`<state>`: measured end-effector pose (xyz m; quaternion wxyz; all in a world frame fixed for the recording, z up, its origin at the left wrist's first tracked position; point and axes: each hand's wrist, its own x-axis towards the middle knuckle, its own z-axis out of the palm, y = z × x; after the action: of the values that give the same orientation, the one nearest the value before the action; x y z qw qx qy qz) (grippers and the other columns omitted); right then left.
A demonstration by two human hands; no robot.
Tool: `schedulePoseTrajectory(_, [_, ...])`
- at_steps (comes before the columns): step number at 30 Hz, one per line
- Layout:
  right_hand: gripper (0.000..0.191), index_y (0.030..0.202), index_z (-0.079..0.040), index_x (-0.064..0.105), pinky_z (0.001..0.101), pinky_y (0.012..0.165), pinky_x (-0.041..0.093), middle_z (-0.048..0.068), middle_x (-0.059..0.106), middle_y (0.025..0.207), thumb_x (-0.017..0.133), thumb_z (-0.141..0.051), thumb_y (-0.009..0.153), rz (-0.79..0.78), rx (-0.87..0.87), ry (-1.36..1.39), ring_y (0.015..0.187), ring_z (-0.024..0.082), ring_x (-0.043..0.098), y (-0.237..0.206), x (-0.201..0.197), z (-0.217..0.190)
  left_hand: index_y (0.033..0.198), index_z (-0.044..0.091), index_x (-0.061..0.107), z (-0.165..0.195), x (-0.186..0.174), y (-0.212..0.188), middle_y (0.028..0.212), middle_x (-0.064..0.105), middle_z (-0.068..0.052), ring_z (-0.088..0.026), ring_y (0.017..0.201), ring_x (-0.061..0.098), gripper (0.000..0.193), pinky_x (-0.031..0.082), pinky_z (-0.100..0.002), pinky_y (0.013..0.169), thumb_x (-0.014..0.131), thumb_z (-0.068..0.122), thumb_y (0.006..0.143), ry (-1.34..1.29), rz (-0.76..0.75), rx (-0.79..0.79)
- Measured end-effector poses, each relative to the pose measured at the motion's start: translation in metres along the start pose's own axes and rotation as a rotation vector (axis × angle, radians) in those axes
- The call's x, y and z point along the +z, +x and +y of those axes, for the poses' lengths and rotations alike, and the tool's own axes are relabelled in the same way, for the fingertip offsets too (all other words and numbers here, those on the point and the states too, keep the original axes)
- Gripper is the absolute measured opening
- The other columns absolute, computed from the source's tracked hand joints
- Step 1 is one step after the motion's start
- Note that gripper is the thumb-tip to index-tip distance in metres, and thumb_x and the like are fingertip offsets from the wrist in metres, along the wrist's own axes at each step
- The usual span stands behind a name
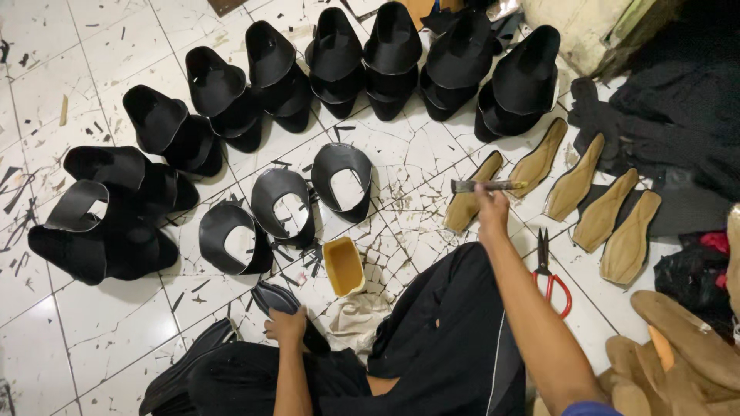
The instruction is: The person sits on the workshop floor and uses a brush to apply glue from a container onto the soles of shoe components, working one sole at a time. They coat the sole surface, set the finished piece aside with completed soles, and pick up the next unfinished sole to repeat the gluing.
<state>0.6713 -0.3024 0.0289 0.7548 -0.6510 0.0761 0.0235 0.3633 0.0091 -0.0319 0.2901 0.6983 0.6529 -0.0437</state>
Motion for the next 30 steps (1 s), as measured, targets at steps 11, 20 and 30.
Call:
schedulePoseTrajectory(11, [0.022,0.112,-0.002,0.078,0.0275,0.073,0.053,0.006,0.070,0.095,0.074,-0.016,0.095,-0.375,-0.146,-0.316,0.081,0.013,0.065,-0.082,0.015,0.024,0.158,0.013,0.020,-0.012,-0.003,-0.012,0.144,0.044,-0.031,-0.044,0.126,0.055,0.107,0.051,-0.051,0.105,0.092,0.015,0.079,-0.277,0.257,0.291])
schedulePoseTrajectory(20, [0.024,0.113,-0.003,0.076,0.0262,0.072,0.053,0.004,0.074,0.086,0.075,-0.015,0.092,-0.461,-0.086,-0.311,0.077,0.009,0.066,-0.124,0.041,0.030,0.148,0.004,0.046,-0.052,-0.069,-0.091,0.122,0.064,-0.012,-0.025,0.102,0.066,0.054,0.054,-0.041,0.085,0.060,0.000,0.096,-1.575,-0.475,0.274])
schedulePoseTrajectory(30, [0.020,0.097,-0.005,0.076,0.0393,0.079,0.051,0.014,0.071,0.094,0.082,-0.017,0.083,-0.760,-0.675,-0.801,0.090,0.029,0.066,-0.178,0.126,0.032,0.154,0.004,0.038,-0.070,-0.147,-0.148,0.137,0.060,-0.021,-0.026,0.113,0.065,0.064,0.056,-0.038,0.090,0.058,0.034,0.101,-2.082,-0.892,0.340])
